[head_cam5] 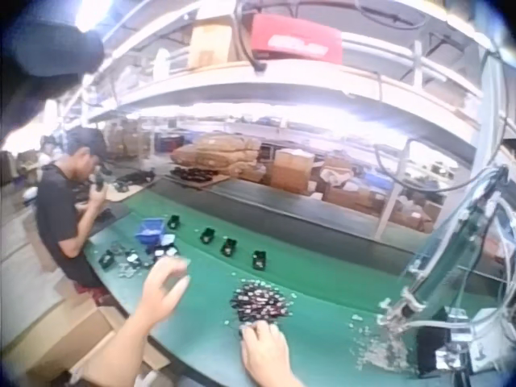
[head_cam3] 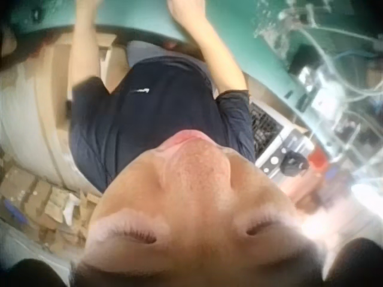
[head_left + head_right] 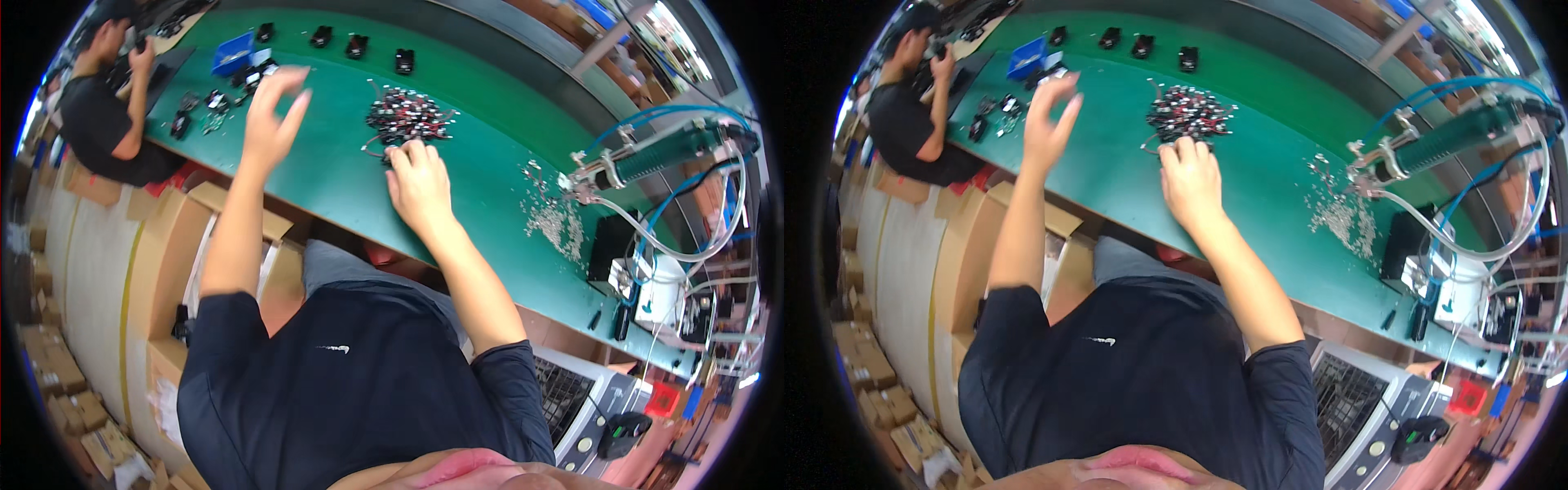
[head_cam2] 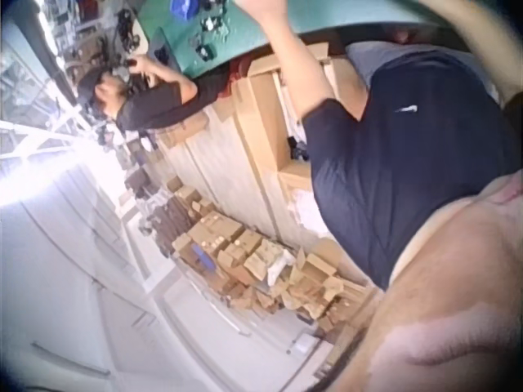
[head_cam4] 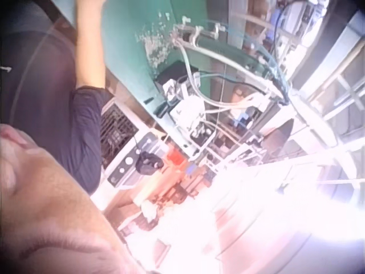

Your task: The person assembles small electronic components using a handheld electric screwdriver.

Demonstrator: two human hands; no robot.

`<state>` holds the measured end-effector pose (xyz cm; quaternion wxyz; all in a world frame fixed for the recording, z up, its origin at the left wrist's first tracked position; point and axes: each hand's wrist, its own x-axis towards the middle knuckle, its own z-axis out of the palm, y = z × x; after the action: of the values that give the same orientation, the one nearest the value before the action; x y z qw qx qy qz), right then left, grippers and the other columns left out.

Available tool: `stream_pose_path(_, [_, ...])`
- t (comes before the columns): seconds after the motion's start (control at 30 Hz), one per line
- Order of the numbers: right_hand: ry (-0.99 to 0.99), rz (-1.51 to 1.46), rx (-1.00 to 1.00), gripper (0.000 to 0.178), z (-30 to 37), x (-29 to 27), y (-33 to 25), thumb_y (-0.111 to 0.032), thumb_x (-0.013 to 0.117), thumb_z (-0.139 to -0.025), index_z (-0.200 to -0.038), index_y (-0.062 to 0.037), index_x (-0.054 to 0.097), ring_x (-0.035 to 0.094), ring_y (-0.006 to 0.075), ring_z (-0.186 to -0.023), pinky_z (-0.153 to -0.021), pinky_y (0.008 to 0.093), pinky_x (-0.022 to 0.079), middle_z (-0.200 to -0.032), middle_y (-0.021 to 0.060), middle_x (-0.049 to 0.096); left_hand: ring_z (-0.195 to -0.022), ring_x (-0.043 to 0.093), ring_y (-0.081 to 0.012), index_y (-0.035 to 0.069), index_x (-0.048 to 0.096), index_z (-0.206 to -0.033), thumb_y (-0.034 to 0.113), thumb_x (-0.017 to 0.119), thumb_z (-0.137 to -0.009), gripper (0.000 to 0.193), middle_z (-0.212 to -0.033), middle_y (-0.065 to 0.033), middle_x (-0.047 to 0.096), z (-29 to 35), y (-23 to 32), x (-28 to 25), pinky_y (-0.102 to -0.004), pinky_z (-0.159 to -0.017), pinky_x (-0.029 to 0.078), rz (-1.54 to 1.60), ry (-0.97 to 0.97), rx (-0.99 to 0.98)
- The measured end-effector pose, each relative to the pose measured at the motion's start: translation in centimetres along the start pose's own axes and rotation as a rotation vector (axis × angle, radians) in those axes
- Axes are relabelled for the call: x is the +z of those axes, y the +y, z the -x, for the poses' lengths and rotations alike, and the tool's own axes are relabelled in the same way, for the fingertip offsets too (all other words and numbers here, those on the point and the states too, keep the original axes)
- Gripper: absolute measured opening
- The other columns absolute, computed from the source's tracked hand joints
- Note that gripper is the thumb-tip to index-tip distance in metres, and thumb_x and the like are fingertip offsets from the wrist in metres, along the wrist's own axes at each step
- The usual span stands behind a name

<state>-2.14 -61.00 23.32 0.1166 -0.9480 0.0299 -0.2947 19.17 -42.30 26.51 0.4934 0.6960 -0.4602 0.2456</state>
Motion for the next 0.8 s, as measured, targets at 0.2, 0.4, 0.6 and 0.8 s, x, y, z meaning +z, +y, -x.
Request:
stream_pose_path(0.2, [-0.035,0.233,-0.151,0.026,-1.8,3.1,1.6,-0.027,0.081,-0.08,-0.094,-0.0092,0.069,0.064,0.0327,-0.09,-0.079,0.0459,0.053,-0.091,0.0127,0.066,-0.092,0.067,-0.023,0.002,0.071,-0.113,0.006,0.071,-0.086,0.027,-0.115,-0.0142,0.068,33.7,3.2,-17.9,-0.0348,-0.086,0.054,-0.439,0.073,-1.048])
stream_pose_path(0.4, [-0.149,0.328,-0.154,0.029,-2.5,1.9,2.1,-0.029,0.078,-0.086,-0.105,-0.0076,0.078,0.069,0.0352,-0.089,-0.08,0.0451,0.056,-0.099,0.0144,0.072,-0.103,0.068,-0.0321,0.003,0.07,-0.12,0.016,0.077,-0.082,0.041,-0.106,-0.0166,0.07,49.9,11.3,-27.0,-0.0405,-0.094,0.053,-0.67,-0.172,-1.472])
stream_pose_path(0.6, [-0.263,0.207,-0.017,0.031,-3.3,2.4,3.6,-0.028,0.076,-0.089,-0.11,-0.005,0.077,0.071,0.037,-0.094,-0.087,0.0461,0.056,-0.104,0.0184,0.074,-0.122,0.056,-0.0467,0.016,0.038,-0.156,0.03,0.088,-0.067,0.103,-0.156,-0.0198,0.033,52.5,11.8,-26.0,-0.0486,-0.107,0.048,-0.747,-0.71,-1.724])
stream_pose_path(0.8, [0.094,-0.353,0.208,0.018,-2.3,-1.0,1.9,-0.008,0.079,-0.087,-0.104,-0.0038,0.074,0.073,0.0194,-0.086,-0.082,0.0309,0.058,-0.1,0.0102,0.073,-0.137,0.044,-0.0536,0.005,0.052,-0.144,0.035,0.087,-0.07,0.087,-0.155,-0.0359,0.03,59.2,7.2,-27.8,-0.0475,-0.116,0.04,-0.572,-0.883,-1.677])
